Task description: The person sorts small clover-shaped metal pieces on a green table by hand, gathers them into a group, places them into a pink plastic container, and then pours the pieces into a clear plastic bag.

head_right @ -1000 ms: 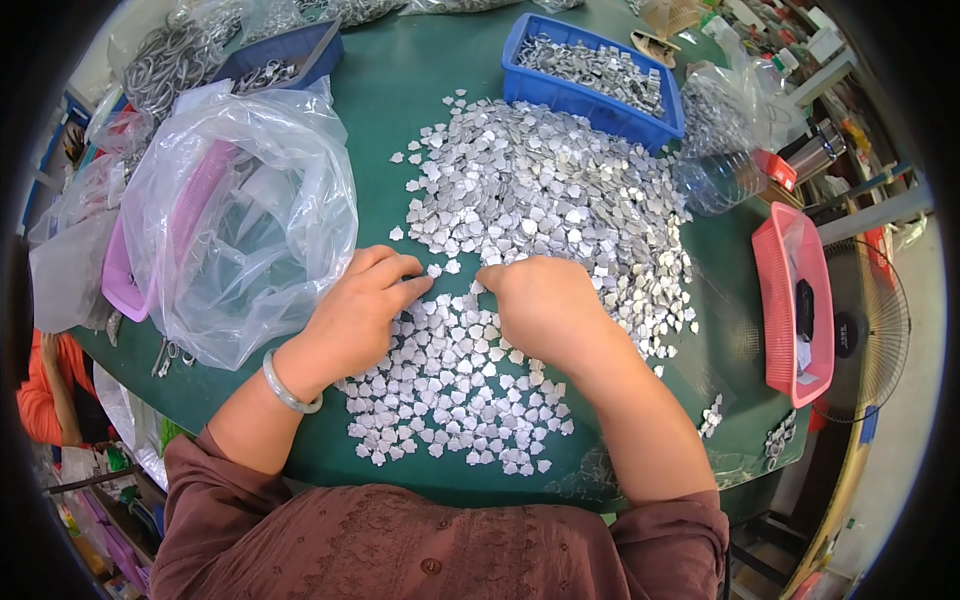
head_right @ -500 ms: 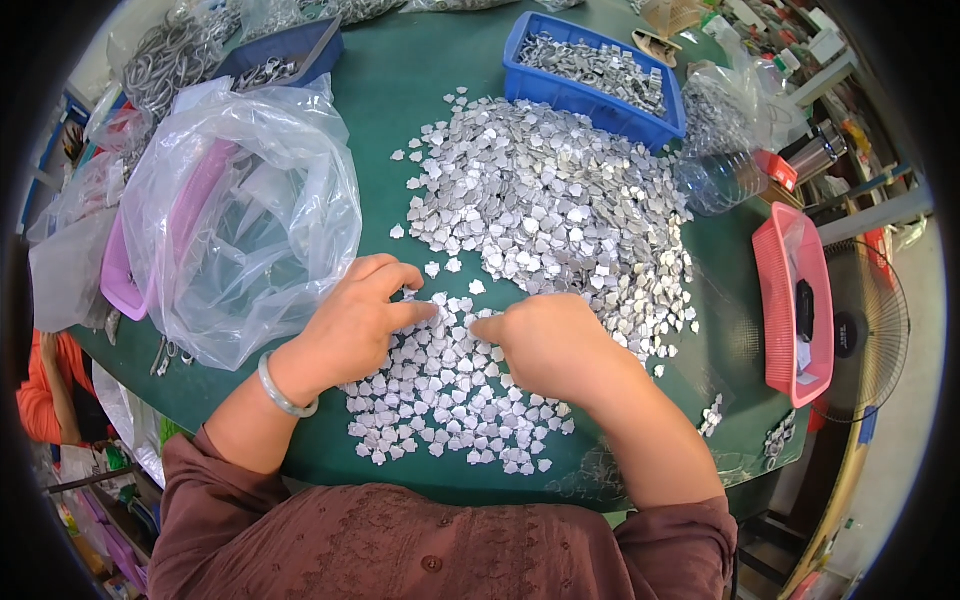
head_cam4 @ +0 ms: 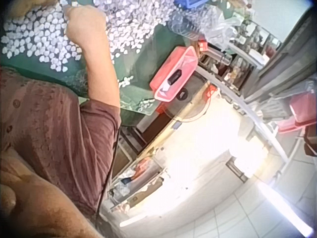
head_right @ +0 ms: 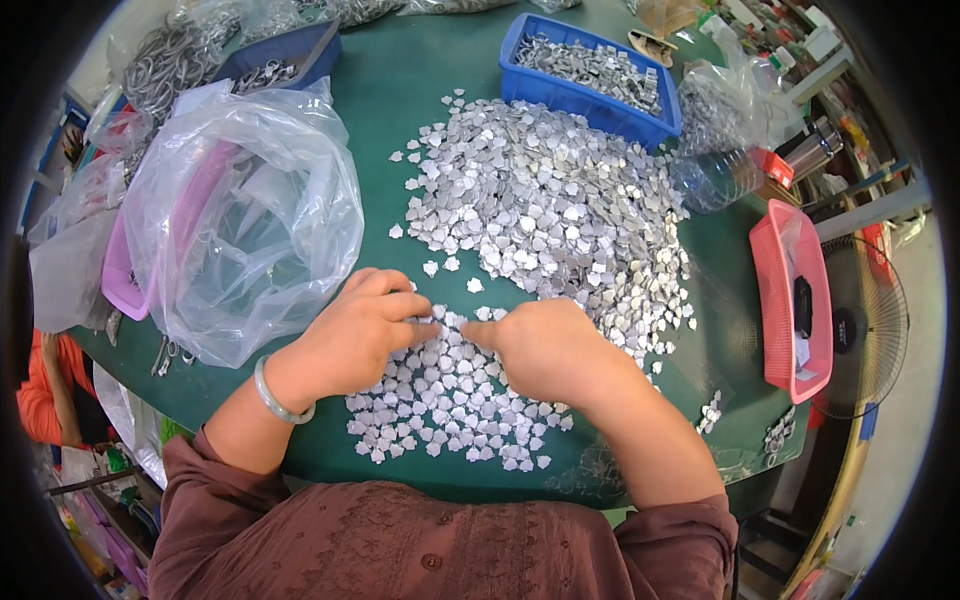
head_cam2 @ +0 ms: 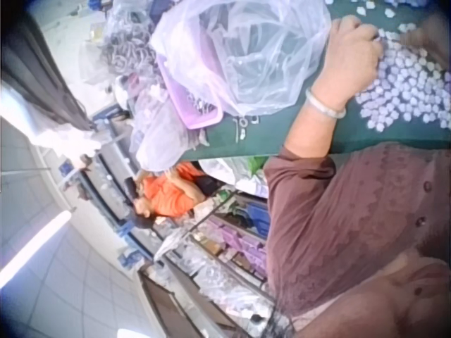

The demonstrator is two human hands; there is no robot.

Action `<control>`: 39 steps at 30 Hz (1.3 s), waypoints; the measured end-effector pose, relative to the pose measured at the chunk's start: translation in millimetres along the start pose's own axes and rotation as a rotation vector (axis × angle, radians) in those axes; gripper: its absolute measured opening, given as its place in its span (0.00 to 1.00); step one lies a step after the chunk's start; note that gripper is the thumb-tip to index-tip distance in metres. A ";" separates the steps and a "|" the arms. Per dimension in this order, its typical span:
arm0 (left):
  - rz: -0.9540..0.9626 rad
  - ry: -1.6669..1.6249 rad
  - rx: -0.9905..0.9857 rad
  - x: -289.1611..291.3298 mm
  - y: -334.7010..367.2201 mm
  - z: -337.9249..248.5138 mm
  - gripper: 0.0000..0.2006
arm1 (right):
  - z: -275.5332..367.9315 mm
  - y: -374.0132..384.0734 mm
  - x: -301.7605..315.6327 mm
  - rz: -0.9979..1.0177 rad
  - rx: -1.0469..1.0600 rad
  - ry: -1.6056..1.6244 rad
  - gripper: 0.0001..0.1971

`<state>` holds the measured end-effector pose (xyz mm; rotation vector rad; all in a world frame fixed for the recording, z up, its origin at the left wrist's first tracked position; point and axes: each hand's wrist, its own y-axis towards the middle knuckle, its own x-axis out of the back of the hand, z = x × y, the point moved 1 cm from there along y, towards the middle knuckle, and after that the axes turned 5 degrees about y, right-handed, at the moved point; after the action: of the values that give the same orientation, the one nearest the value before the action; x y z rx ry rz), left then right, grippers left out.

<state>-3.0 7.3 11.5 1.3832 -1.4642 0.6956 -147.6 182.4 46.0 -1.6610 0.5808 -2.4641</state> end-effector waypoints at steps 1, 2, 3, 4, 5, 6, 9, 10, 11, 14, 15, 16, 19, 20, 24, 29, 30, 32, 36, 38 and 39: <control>0.055 -0.019 -0.018 2.0 -0.7 -1.0 0.19 | -2.9 1.3 0.4 -0.002 0.000 -0.003 0.21; 0.052 -0.016 -0.019 2.0 -0.7 0.3 0.19 | -7.2 4.4 0.3 -0.057 0.051 0.026 0.21; 0.045 -0.054 -0.031 0.8 -1.2 2.8 0.20 | -6.5 9.0 4.4 -0.110 0.104 0.058 0.20; 0.037 -0.091 -0.043 -0.1 -1.3 4.8 0.21 | -5.0 14.5 7.8 -0.111 0.108 0.057 0.20; 0.036 -0.089 -0.041 -1.4 -1.3 6.2 0.21 | -3.2 22.1 11.0 -0.162 -0.017 0.071 0.23; -0.046 -0.123 0.077 -0.8 -0.8 8.8 0.22 | 0.2 29.6 14.9 -0.214 -0.140 0.085 0.26; -0.178 -0.085 0.315 -6.2 3.4 11.0 0.25 | 3.5 37.6 18.0 -0.077 -0.122 -0.013 0.26; -0.226 -0.016 0.433 -8.0 3.9 12.0 0.27 | 4.6 38.5 19.6 0.012 -0.080 -0.044 0.27; -0.180 0.032 0.447 -9.2 4.0 13.8 0.28 | 2.6 40.3 21.1 -0.017 -0.027 -0.030 0.27; -0.146 0.095 0.410 -13.6 4.3 19.2 0.28 | 9.5 51.7 26.6 -0.164 -0.187 -0.017 0.25; -0.146 0.095 0.409 -12.4 3.8 19.8 0.28 | 9.4 52.2 24.3 -0.164 -0.188 -0.017 0.25; -0.106 0.085 0.407 -11.3 2.4 20.2 0.28 | 9.3 52.5 19.8 -0.151 -0.180 -0.068 0.25; -0.033 0.065 0.394 -7.2 0.7 15.1 0.28 | 4.6 48.9 23.6 -0.099 -0.128 -0.092 0.25; 0.001 0.057 0.384 -6.0 1.2 13.0 0.28 | 2.5 48.1 26.3 -0.061 -0.085 -0.064 0.26; -0.079 -0.066 0.359 -4.4 6.6 8.6 0.28 | 7.6 57.6 28.6 -0.134 -0.201 -0.011 0.24; -0.105 0.006 0.331 -10.5 1.6 13.4 0.27 | 10.6 54.8 25.6 -0.077 -0.140 -0.104 0.21; -0.105 0.003 0.327 -10.3 1.5 12.8 0.27 | 8.6 53.6 26.3 -0.077 -0.145 -0.105 0.21; -0.088 0.009 0.304 -10.2 0.8 11.0 0.27 | 3.7 53.0 29.3 -0.173 -0.179 -0.025 0.20; -0.079 -0.036 0.314 -7.1 3.6 9.8 0.26 | -0.5 56.9 24.5 -0.228 -0.184 0.010 0.18; -0.147 -0.034 0.286 -6.3 8.2 8.8 0.26 | 0.1 59.8 19.2 -0.258 -0.139 0.031 0.16; -0.147 -0.032 0.288 -6.6 7.7 9.3 0.26 | -0.4 59.8 17.2 -0.258 -0.137 0.032 0.16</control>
<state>-13.6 3.2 3.7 1.7104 -1.3072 0.8154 -161.8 122.2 38.5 -1.8573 0.5839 -2.6881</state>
